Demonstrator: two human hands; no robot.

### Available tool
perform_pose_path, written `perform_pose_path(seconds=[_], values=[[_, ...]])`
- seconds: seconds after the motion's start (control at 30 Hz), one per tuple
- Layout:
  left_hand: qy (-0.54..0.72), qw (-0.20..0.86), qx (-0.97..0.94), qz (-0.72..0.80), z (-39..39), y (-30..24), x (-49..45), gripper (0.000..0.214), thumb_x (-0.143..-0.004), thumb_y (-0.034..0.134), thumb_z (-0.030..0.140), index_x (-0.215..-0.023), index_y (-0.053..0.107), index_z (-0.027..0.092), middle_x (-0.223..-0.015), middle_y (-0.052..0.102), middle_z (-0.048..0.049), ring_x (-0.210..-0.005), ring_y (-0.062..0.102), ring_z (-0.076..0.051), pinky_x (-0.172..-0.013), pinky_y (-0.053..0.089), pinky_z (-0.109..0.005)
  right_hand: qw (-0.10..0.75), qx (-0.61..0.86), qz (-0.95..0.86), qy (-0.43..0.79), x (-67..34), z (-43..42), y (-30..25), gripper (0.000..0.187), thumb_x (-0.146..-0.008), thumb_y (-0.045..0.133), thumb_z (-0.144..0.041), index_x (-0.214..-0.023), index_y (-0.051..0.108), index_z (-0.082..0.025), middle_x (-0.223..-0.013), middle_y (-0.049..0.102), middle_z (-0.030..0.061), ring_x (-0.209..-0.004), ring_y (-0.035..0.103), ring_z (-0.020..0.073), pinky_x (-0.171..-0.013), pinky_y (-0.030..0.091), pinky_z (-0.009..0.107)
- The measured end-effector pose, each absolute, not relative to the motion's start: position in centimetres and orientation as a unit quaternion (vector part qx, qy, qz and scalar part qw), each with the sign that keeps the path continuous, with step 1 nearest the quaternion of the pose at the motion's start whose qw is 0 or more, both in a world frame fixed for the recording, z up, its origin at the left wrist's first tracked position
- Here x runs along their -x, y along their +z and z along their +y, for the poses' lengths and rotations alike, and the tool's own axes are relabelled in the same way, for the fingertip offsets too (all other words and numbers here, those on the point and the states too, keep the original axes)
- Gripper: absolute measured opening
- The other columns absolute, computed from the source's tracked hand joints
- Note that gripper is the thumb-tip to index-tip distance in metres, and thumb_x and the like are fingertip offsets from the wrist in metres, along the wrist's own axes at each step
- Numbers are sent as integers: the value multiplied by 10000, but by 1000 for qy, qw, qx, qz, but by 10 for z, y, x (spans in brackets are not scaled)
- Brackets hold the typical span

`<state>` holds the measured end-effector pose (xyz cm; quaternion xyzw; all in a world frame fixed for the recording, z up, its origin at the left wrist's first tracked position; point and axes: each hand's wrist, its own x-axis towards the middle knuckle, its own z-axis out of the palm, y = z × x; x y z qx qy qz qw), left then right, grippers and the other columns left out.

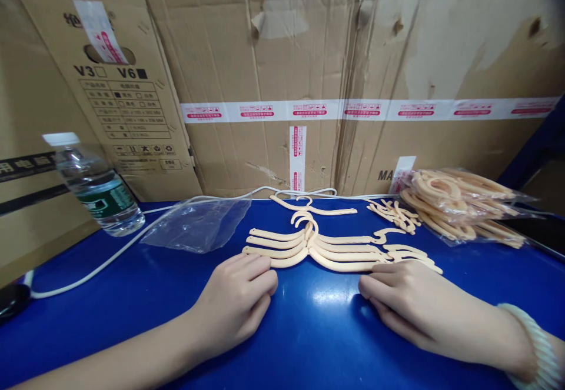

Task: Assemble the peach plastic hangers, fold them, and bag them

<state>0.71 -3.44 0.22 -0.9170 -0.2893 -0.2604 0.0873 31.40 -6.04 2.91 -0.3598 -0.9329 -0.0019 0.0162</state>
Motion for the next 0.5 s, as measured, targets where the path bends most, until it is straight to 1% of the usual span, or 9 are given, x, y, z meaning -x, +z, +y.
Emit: perform_pose_path(seconds=[0.23,0.4,0.5], values=[[-270,74,917,-285,-33,1,-7,205,-838,435,21,-748,503,192,-706,516,2,-618,444,-152,-567,321,-274,17,360,-933,-5,-313,-59,29,153,-910,418,-111,-827,504,-206,-787,612,35,-670,540,175,-599,340,298],[-290,46,914,-280,-33,1,-6,215,-847,439,1,-867,545,188,-796,580,-24,-717,507,-173,-636,393,-286,11,361,-932,-12,-314,-60,29,154,-923,406,-130,-831,503,-207,-789,614,37,-668,539,178,-600,338,303],[-305,24,913,-270,-32,1,-5,280,-843,414,-41,-921,557,186,-885,622,-41,-810,544,-185,-722,442,-303,10,361,-932,-10,-313,-60,29,158,-925,400,-133,-828,500,-208,-785,614,36,-658,535,176,-596,337,301]])
